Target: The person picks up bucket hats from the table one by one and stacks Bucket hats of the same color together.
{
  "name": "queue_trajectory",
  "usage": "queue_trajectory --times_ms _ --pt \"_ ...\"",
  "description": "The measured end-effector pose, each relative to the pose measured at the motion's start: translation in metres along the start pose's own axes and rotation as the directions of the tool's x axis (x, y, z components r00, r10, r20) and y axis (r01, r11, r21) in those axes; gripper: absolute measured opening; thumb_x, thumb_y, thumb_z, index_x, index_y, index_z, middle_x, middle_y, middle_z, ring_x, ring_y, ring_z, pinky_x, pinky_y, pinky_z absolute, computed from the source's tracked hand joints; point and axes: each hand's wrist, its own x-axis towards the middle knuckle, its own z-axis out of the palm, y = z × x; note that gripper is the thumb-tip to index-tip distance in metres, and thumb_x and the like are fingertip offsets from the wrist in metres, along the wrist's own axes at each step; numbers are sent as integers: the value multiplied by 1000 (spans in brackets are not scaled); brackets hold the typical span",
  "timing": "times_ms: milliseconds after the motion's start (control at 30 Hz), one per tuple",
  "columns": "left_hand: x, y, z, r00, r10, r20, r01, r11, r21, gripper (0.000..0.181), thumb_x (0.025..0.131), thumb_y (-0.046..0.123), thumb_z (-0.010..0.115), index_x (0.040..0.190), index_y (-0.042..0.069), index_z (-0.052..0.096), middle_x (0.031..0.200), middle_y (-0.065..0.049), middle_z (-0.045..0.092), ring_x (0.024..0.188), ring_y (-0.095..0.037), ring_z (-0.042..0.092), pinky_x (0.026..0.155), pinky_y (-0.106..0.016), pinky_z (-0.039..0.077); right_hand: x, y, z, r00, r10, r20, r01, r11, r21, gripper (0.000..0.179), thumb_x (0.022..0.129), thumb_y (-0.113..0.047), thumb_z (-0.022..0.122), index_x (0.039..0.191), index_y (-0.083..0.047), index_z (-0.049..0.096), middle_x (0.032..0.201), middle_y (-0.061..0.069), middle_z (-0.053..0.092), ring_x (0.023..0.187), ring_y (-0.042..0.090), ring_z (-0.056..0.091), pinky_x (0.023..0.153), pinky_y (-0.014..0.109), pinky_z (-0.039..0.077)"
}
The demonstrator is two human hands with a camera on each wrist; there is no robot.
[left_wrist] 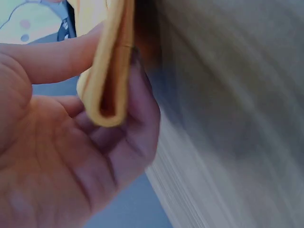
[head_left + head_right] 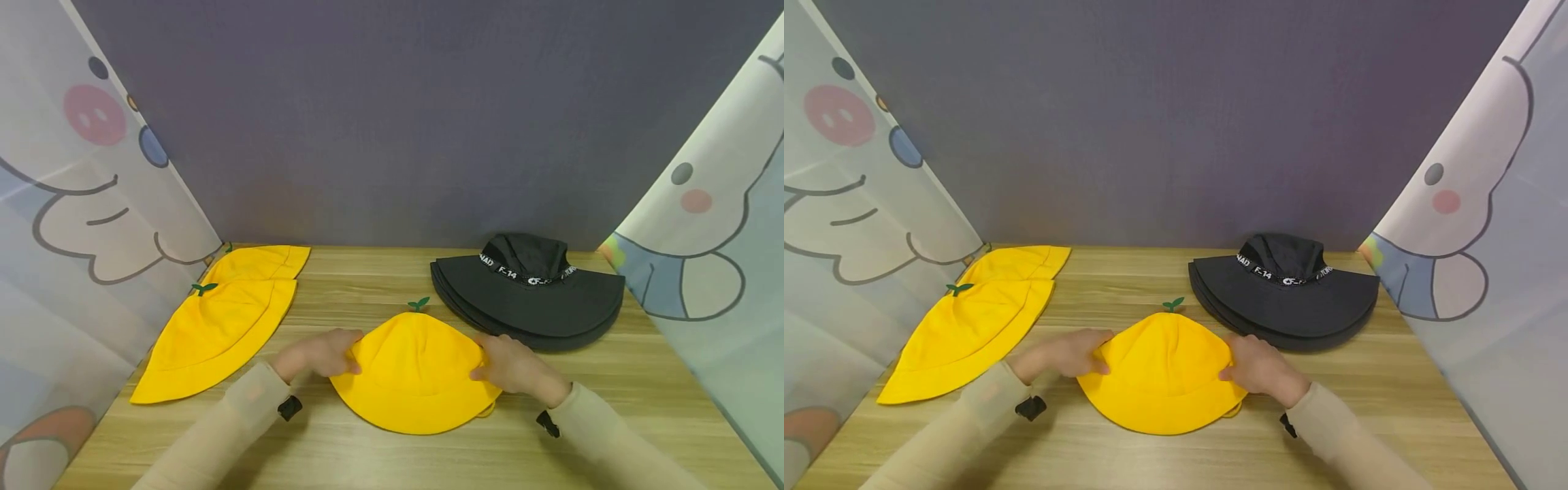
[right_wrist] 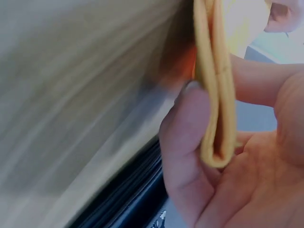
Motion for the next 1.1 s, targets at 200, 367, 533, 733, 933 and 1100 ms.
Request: queue_trajectory --times_ms 200,367,533,733,933,1100 --pt "-9 15 21 992 -54 -116 69 990 125 60 95 9 70 146 -8 43 143 -22 53 131 -36 52 108 -50 42 -9 -7 8 998 -26 -52 19 990 -138 61 87 -29 81 134 3 59 115 16 67 99 33 65 81 53 54" --pt "-17 34 35 971 -5 -238 93 928 360 62 91 18 78 143 -1 48 126 -18 55 113 -34 56 88 -47 52 -17 -18 16 983 -110 -146 57 945 -322 50 83 -29 85 116 5 65 101 13 58 94 33 58 78 49 55" --pt "-27 54 47 984 27 -176 53 900 433 74 90 43 77 151 14 49 137 -14 49 124 -34 48 85 -50 52 -19 -30 26 968 -198 -157 131 924 -360 51 81 -39 85 108 0 67 100 11 56 95 29 56 77 46 54" --pt "-23 63 54 992 4 -123 54 886 460 80 85 58 75 151 19 50 144 -12 46 128 -33 44 88 -57 50 -19 -38 33 973 -212 -95 178 943 -282 69 80 -52 83 123 0 66 112 14 60 106 33 55 80 51 54" --pt "-19 61 54 996 0 -86 46 845 532 81 85 61 73 151 20 50 138 -10 52 123 -31 48 83 -51 53 -16 -40 33 972 -221 -74 193 941 -278 65 78 -53 83 113 -1 67 100 12 58 97 31 54 69 49 53" --pt "-17 56 50 998 19 -63 20 824 566 75 89 61 68 151 21 50 138 -9 53 125 -30 50 86 -50 53 -12 -40 33 968 -243 -69 209 922 -326 62 78 -54 83 107 -1 68 96 12 57 92 30 53 64 47 52"
